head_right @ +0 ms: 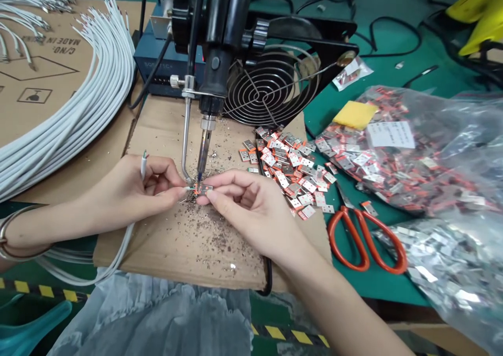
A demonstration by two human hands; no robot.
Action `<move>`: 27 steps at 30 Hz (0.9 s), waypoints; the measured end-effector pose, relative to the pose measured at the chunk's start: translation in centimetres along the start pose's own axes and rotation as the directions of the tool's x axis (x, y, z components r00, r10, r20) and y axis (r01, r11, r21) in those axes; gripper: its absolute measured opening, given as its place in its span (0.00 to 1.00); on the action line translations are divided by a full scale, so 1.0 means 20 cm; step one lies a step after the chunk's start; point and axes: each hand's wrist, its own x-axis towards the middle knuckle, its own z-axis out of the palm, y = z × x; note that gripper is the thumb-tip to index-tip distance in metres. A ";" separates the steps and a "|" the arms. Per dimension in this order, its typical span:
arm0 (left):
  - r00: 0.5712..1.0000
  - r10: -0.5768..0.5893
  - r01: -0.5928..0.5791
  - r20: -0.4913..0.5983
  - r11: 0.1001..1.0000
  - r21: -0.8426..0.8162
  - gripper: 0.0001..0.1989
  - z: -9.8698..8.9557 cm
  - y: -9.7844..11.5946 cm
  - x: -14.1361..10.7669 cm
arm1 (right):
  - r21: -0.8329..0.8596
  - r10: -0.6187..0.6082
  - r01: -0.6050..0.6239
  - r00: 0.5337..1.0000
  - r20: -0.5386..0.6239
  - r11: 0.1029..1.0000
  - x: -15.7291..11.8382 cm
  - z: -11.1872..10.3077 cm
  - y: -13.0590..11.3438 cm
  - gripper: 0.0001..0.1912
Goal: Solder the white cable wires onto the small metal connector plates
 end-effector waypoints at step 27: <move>0.979 0.187 -0.174 -0.086 0.975 0.137 0.03 0.02 0.02 -0.02 | 0.013 -0.012 0.012 0.999 0.048 1.000 -0.01 -0.05 0.04 0.06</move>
